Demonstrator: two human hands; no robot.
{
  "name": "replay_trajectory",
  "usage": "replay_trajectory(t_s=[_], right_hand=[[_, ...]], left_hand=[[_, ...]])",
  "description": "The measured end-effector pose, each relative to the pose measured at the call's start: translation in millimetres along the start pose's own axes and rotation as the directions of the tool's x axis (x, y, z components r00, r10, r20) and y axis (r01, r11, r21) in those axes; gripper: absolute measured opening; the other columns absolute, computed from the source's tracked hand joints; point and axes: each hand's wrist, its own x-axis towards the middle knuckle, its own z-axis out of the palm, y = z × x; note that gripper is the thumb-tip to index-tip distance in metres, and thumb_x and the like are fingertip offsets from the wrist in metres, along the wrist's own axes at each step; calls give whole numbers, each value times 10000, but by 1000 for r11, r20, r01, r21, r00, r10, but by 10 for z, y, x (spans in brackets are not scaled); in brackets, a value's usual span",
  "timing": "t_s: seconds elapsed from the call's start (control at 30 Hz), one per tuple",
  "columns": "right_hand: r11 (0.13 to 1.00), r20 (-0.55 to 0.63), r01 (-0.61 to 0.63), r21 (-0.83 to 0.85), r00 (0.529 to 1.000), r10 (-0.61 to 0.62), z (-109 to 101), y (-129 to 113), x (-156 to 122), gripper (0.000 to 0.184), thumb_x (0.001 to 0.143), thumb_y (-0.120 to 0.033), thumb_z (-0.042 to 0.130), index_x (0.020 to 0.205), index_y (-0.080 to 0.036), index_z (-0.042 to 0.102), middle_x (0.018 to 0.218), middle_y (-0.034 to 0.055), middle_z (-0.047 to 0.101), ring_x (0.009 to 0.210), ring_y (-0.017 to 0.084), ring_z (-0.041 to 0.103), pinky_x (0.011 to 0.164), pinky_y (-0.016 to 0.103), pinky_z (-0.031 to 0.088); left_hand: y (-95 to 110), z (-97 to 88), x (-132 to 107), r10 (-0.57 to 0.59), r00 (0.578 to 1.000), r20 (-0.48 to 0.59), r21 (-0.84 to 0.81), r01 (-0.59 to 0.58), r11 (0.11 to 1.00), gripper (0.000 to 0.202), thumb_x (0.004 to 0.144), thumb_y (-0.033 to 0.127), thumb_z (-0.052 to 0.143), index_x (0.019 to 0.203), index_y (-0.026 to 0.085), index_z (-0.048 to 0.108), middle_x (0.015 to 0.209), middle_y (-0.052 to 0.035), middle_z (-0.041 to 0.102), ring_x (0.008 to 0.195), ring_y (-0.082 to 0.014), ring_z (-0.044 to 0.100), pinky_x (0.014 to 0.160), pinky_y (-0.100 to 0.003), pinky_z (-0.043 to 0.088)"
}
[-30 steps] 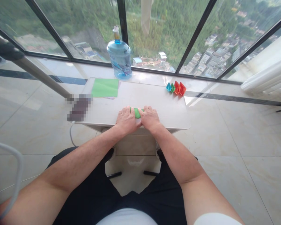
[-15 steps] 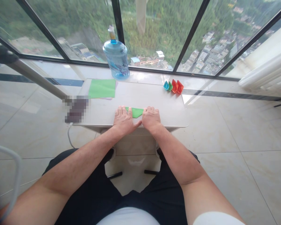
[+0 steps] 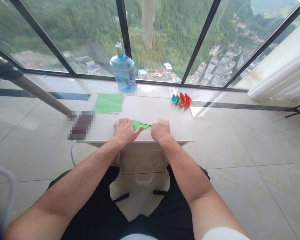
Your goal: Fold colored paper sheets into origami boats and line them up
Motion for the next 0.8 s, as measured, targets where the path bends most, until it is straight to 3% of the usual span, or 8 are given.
replay_trajectory(t_s=[0.13, 0.3, 0.47, 0.7, 0.8], right_hand=[[997, -49, -43, 65, 998, 46, 2, -7, 102, 350, 985, -283, 436, 1064, -139, 745, 1146, 201, 692, 1102, 305, 629, 965, 435, 440], [972, -46, 0, 233, 999, 11, 51, -116, 160, 337, 1011, -299, 445, 1158, -166, 717, 1184, 135, 719, 1124, 236, 651, 978, 323, 463], [953, -20, 29, 300, 1000, -24, 92, -212, 146, 304, 980, -279, 495, 1127, -163, 734, 1161, 136, 740, 1119, 230, 663, 979, 309, 461], [940, 16, -37, 339, 999, 33, 102, -274, 146, 280, 921, -307, 573, 1127, -189, 722, 1146, 122, 744, 1075, 238, 689, 924, 318, 487], [926, 63, -62, 371, 997, 41, 96, -322, 148, 286, 906, -322, 603, 1148, -209, 705, 1145, 102, 750, 1064, 223, 696, 911, 310, 490]], left_hand=[[-49, -47, 75, 56, 998, 4, 25, -56, 998, 638, 940, 578, 454, 1326, 95, 610, 1375, -246, 600, 1316, -403, 487, 1101, -573, 356], [-32, -46, 71, 83, 996, 37, 45, -84, 995, 662, 946, 574, 440, 1380, 90, 568, 1421, -233, 572, 1311, -390, 472, 1098, -560, 336], [-31, -51, 71, 96, 995, 21, 52, -97, 994, 647, 962, 554, 431, 1366, 72, 583, 1383, -238, 591, 1290, -398, 480, 1123, -581, 279], [-86, -67, 103, 102, 995, 7, 13, -102, 995, 409, 977, 272, 366, 1203, 99, 660, 1295, -200, 646, 1218, -369, 533, 994, -516, 421], [-112, -62, 109, 119, 993, 15, 4, -119, 993, 399, 948, 232, 414, 1260, 112, 632, 1360, -184, 619, 1243, -360, 521, 977, -493, 443]])
